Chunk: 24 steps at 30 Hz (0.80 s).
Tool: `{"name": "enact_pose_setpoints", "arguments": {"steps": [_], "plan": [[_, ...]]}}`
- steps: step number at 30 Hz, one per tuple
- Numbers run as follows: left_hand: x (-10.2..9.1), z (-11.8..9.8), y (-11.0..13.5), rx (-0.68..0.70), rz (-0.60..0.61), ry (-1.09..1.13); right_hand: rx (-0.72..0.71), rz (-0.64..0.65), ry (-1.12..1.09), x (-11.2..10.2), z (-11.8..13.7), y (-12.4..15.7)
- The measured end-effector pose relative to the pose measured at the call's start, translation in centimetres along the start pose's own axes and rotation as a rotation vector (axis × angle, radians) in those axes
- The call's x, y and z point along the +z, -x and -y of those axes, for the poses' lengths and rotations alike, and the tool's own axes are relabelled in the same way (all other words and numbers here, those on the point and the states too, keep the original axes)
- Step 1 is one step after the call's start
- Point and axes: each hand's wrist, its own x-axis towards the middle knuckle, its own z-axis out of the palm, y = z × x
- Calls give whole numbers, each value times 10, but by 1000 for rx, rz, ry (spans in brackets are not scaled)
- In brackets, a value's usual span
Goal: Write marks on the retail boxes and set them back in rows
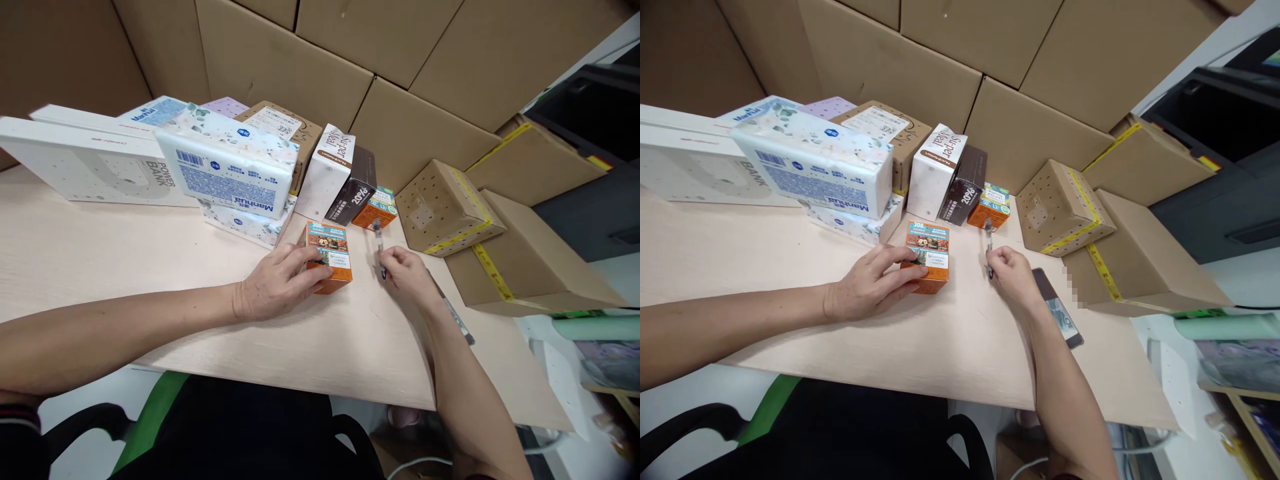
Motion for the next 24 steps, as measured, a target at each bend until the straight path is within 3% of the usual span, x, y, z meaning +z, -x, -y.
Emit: {"name": "enact_pose_setpoints", "arguments": {"steps": [5, 8, 15, 24], "plan": [[7, -1, -3, -13, 23, 7, -19, -48, -649, -7, 28, 8], [8, -1, -3, 8, 25, 28, -79, -36, -836, -7, 47, 15], [8, 0, 2, 22, 84, 105, -191, 79, -813, 4, 82, 34], [6, 0, 1, 51, 113, 76, -335, -96, -535, 45, 74, 42]]}}
